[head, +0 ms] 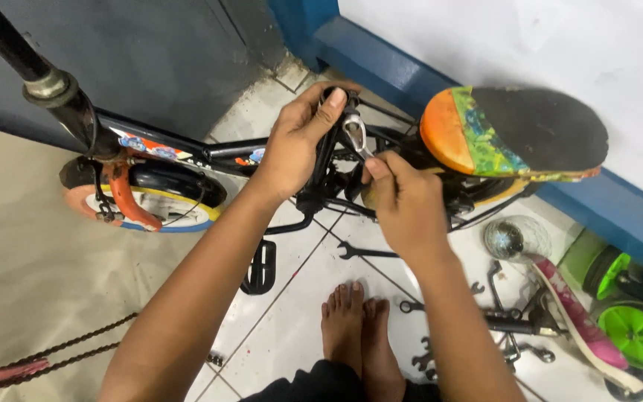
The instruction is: The person uses a wrench to loosen and remove the bolt securing the bicycle seat. They lift the seat off the post and set it aside. The person then uses the wrench to loosen and remove the bolt from the seat post clamp, detaching the post from the bicycle frame.
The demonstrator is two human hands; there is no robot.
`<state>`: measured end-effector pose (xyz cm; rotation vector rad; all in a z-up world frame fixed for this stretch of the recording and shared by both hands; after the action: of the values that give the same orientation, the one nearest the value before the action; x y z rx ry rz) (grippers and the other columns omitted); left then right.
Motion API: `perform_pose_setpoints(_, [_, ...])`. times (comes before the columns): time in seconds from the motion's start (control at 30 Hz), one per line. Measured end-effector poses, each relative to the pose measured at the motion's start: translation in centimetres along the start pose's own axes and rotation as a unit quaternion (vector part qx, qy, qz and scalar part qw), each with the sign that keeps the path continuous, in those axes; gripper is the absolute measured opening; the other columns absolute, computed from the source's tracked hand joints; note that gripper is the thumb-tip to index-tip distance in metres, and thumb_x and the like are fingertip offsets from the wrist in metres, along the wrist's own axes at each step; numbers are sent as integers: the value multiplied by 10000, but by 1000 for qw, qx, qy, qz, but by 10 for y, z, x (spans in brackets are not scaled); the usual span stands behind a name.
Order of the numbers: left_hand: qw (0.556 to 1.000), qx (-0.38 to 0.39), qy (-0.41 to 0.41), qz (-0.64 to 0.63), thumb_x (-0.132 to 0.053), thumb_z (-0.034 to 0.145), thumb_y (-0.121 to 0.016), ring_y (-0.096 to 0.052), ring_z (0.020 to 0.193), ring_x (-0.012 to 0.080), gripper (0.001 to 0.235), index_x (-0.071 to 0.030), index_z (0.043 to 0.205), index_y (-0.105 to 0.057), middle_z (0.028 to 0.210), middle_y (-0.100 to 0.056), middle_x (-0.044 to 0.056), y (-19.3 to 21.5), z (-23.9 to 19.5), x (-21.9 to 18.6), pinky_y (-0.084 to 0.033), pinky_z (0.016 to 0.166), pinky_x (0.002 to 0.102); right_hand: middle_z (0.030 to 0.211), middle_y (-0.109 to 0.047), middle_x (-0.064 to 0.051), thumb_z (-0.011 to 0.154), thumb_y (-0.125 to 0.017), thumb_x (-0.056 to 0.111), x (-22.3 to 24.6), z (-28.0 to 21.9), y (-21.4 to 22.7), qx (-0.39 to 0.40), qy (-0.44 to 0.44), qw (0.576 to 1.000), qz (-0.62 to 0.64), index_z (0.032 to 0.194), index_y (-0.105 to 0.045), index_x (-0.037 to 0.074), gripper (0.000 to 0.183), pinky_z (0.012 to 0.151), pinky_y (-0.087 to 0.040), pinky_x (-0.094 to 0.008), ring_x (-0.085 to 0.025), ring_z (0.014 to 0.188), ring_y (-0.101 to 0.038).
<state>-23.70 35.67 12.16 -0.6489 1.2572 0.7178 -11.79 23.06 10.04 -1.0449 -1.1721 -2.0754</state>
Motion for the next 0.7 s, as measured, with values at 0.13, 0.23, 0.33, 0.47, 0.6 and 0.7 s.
perform_pose_setpoints(0.13, [1000, 3, -2, 3, -348, 1105, -511, -598, 1129, 168, 362, -65, 1293, -635, 1137, -705, 126, -2, -1, -4, -461, 1098, 426, 487, -536, -48, 1117, -463, 251, 1, -10, -16, -37, -20, 999, 31, 820, -630, 132, 361, 538, -484, -319, -234, 453, -553])
perform_pose_setpoints(0.23, [999, -1, -3, 47, -341, 1107, -493, -610, 1094, 176, 374, -54, 1309, -622, 1119, -701, 137, 0, -1, -5, -467, 1084, 424, 480, -515, -37, 1119, -414, 280, 9, -16, -13, 3, -49, 991, 125, 821, -624, 105, 405, 528, -456, -292, -162, 447, -484])
perform_pose_setpoints(0.33, [999, -7, 2, 35, -318, 1110, -491, -620, 1029, 162, 349, -62, 1304, -627, 1019, -683, 89, 5, 3, -1, -494, 1049, 393, 525, -486, -15, 1108, -400, 333, 4, -32, -4, -46, -117, 960, 252, 892, -651, 61, 429, 466, -383, -238, -92, 472, -414])
perform_pose_setpoints(0.47, [993, 27, -5, 114, -423, 1061, -445, -601, 1225, 178, 409, -109, 1263, -611, 1247, -654, 36, -4, -3, -8, -423, 1108, 302, 696, -453, -44, 1073, -443, 321, -12, -80, 9, -142, -196, 853, 463, 1124, -600, -15, 374, 579, -314, -267, -123, 611, -376])
perform_pose_setpoints(0.6, [969, -38, -22, 242, -480, 1022, -503, -526, 1324, 202, 569, -19, 1345, -588, 1378, -622, 112, 15, 6, 14, -324, 1173, 367, 895, -556, -95, 1039, -549, 248, -61, -127, 7, -242, -226, 743, 582, 1389, -525, -79, 480, 755, -436, -328, -187, 816, -527])
perform_pose_setpoints(0.7, [967, 22, -101, 234, -341, 1114, -508, -552, 1154, 118, 318, -87, 1255, -637, 1217, -654, 14, 19, 5, 9, -421, 1073, 313, 978, -590, -117, 1051, -536, 265, -112, -172, 0, -306, -294, 694, 581, 1237, -537, 54, 281, 974, -518, -430, -266, 992, -610])
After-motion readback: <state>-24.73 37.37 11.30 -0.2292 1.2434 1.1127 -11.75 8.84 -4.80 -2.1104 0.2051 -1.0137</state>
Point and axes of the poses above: each hand's wrist, its own z-axis towards the middle knuckle, its own y-axis out of the back of the hand, x = y × z, the point moved 3 cm from there along z, towards the middle knuckle
